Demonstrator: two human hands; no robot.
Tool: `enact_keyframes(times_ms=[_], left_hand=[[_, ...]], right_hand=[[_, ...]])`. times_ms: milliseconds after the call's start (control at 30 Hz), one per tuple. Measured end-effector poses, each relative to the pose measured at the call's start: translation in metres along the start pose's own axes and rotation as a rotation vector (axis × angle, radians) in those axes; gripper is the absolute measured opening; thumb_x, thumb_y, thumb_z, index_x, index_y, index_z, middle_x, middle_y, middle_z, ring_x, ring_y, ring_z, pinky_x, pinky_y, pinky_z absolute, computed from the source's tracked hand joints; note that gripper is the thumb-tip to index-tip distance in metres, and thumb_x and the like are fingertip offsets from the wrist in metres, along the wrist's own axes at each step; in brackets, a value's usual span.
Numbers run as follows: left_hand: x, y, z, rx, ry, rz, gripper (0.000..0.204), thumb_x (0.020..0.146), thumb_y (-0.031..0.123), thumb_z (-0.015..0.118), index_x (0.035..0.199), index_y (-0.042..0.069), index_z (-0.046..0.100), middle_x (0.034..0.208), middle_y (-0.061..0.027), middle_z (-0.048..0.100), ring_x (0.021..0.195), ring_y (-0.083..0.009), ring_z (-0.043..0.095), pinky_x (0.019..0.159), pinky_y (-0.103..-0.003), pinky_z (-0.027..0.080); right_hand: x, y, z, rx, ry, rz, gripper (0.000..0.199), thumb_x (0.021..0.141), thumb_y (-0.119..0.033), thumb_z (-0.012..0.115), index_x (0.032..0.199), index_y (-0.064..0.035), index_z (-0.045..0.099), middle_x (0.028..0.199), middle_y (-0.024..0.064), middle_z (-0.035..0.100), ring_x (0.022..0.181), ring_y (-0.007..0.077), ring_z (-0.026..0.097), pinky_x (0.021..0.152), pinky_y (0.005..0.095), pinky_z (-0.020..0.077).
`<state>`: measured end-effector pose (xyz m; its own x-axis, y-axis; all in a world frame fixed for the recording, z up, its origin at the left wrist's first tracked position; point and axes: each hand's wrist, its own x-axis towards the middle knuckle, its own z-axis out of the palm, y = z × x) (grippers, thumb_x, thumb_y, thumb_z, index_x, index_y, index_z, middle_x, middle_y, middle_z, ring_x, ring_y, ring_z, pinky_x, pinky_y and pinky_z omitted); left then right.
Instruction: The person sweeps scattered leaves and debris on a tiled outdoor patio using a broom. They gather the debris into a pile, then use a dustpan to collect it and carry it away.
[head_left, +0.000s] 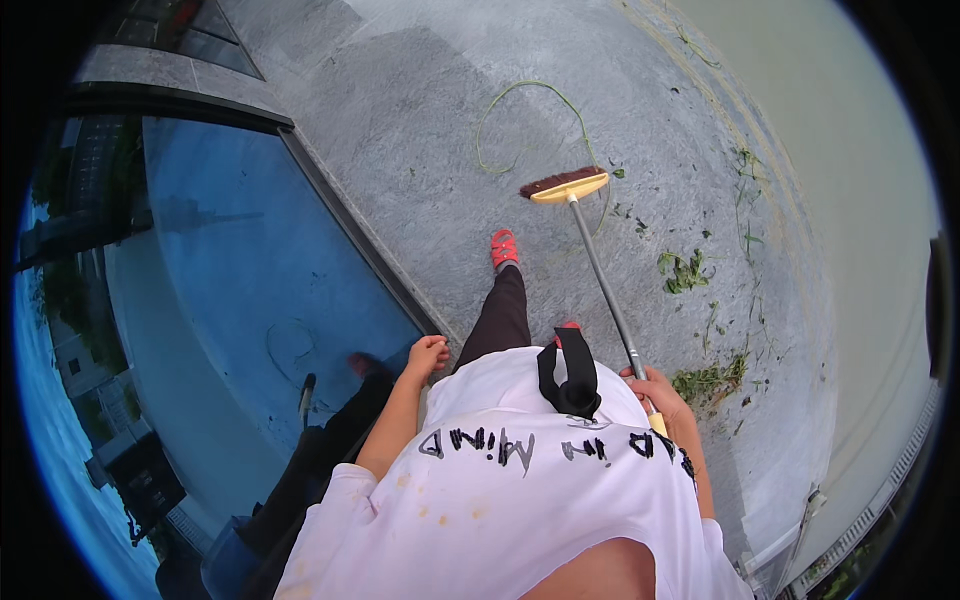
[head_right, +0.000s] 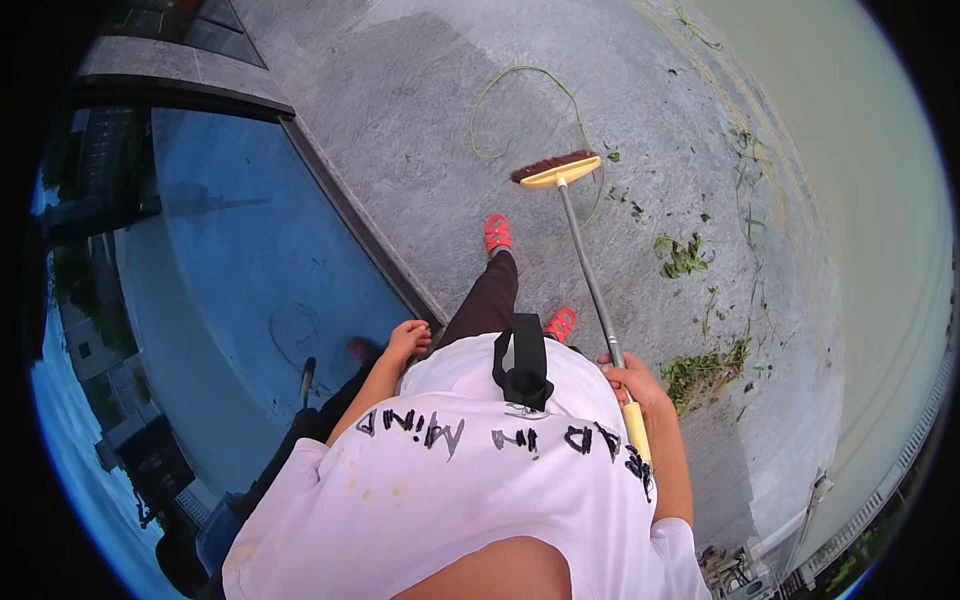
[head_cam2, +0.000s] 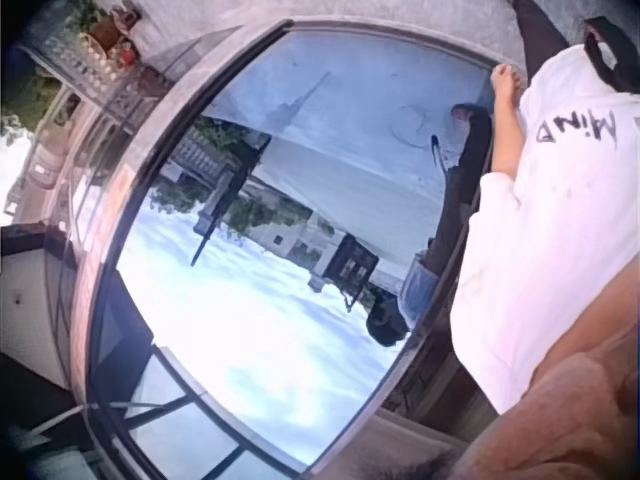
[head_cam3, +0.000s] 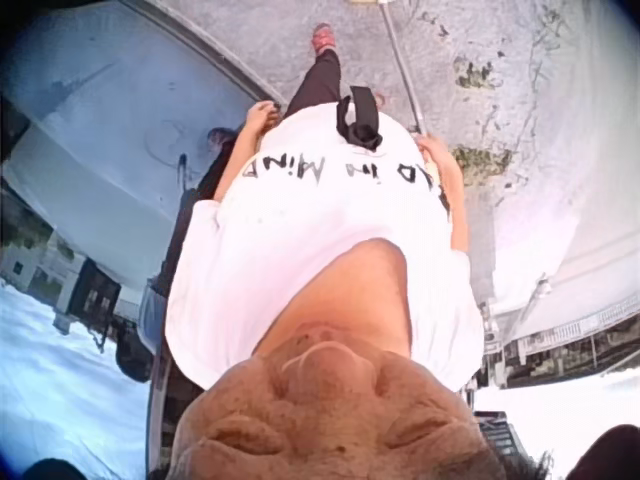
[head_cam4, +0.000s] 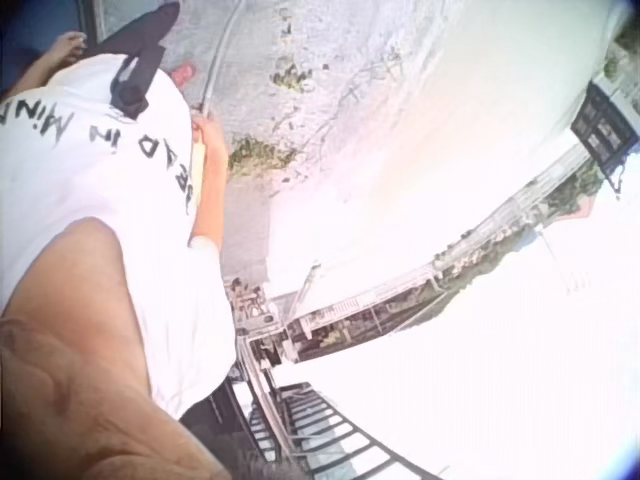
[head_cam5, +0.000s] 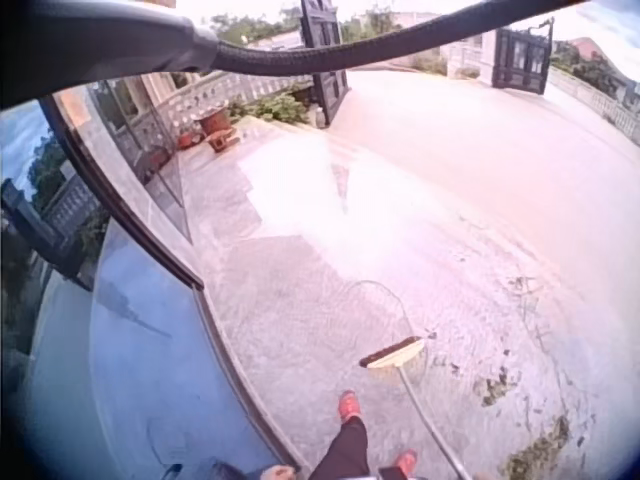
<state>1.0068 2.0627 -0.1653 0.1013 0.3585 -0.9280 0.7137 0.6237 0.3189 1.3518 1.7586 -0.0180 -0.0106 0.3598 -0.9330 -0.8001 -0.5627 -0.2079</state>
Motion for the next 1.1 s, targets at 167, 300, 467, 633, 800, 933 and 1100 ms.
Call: enact_keyframes(times_ms=[167, 300, 467, 633, 800, 933, 1100], left_hand=[[-0.002, 0.072, -0.044, -0.236, 0.048, 0.097, 0.023, 0.089, 0.018, 0.048, 0.108, 0.006, 0.055, 0.092, -0.0057, 0.06, 0.078, -0.0135, 0.059, 0.063, -0.024, 0.049], [0.002, 0.096, -0.079, -0.253, 0.094, 0.053, 0.023, 0.089, 0.018, 0.049, 0.107, 0.006, 0.055, 0.092, -0.0053, 0.06, 0.079, -0.0134, 0.06, 0.063, -0.025, 0.049], [0.015, 0.096, -0.113, -0.25, 0.163, -0.08, 0.022, 0.088, 0.017, 0.05, 0.107, 0.006, 0.055, 0.091, -0.005, 0.06, 0.078, -0.0131, 0.06, 0.062, -0.025, 0.05], [0.035, 0.1, -0.125, -0.203, 0.128, -0.178, 0.021, 0.088, 0.018, 0.05, 0.107, 0.009, 0.055, 0.091, -0.0043, 0.06, 0.078, -0.0132, 0.06, 0.061, -0.027, 0.05], [0.057, 0.159, -0.104, -0.087, 0.044, -0.101, 0.022, 0.089, 0.017, 0.049, 0.108, 0.007, 0.054, 0.092, -0.0056, 0.06, 0.078, -0.0138, 0.06, 0.06, -0.025, 0.05], [0.06, 0.23, -0.072, 0.005, -0.014, 0.065, 0.022, 0.088, 0.016, 0.05, 0.107, 0.006, 0.055, 0.092, -0.0058, 0.06, 0.079, -0.0142, 0.06, 0.061, -0.025, 0.05], [0.049, 0.27, -0.025, 0.084, -0.054, 0.209, 0.023, 0.089, 0.016, 0.05, 0.109, 0.005, 0.053, 0.092, -0.006, 0.06, 0.08, -0.0135, 0.06, 0.062, -0.025, 0.05]], right_hand=[[0.123, -0.148, 0.145, -0.525, -0.205, 0.007, 0.026, 0.074, -0.007, 0.058, 0.096, -0.0002, 0.046, 0.054, 0.0011, 0.043, 0.036, 0.0096, 0.041, 0.032, 0.0255, 0.034], [0.248, -0.213, 0.259, -1.025, -0.271, -0.145, 0.017, 0.072, -0.01, 0.062, 0.08, 0.0023, 0.054, 0.053, 0.0079, 0.053, 0.04, 0.0155, 0.05, 0.038, 0.0315, 0.0404], [0.319, -0.256, 0.332, -1.204, -0.291, -0.111, 0.015, 0.065, -0.011, 0.064, 0.059, 0.0021, 0.06, 0.054, 0.0102, 0.059, 0.047, 0.0191, 0.056, 0.049, 0.0318, 0.0455], [0.322, -0.273, 0.271, -1.067, -0.16, -0.077, 0.014, 0.064, -0.011, 0.065, 0.059, 0.0002, 0.059, 0.054, 0.0085, 0.058, 0.047, 0.0165, 0.055, 0.049, 0.0299, 0.0449], [0.271, -0.261, 0.147, -0.601, 0.005, -0.033, 0.016, 0.07, -0.009, 0.064, 0.079, -0.0013, 0.054, 0.059, 0.0043, 0.053, 0.042, 0.0114, 0.049, 0.039, 0.0272, 0.0391], [0.22, -0.228, 0.063, -0.108, 0.09, -0.041, 0.017, 0.071, -0.009, 0.065, 0.081, -0.0062, 0.051, 0.058, 0.0002, 0.048, 0.04, 0.008, 0.045, 0.035, 0.0246, 0.0353], [0.157, -0.139, -0.036, 0.476, 0.094, -0.015, 0.019, 0.076, -0.012, 0.063, 0.09, -0.0119, 0.051, 0.057, -0.003, 0.044, 0.039, 0.0062, 0.04, 0.033, 0.0213, 0.0315]])
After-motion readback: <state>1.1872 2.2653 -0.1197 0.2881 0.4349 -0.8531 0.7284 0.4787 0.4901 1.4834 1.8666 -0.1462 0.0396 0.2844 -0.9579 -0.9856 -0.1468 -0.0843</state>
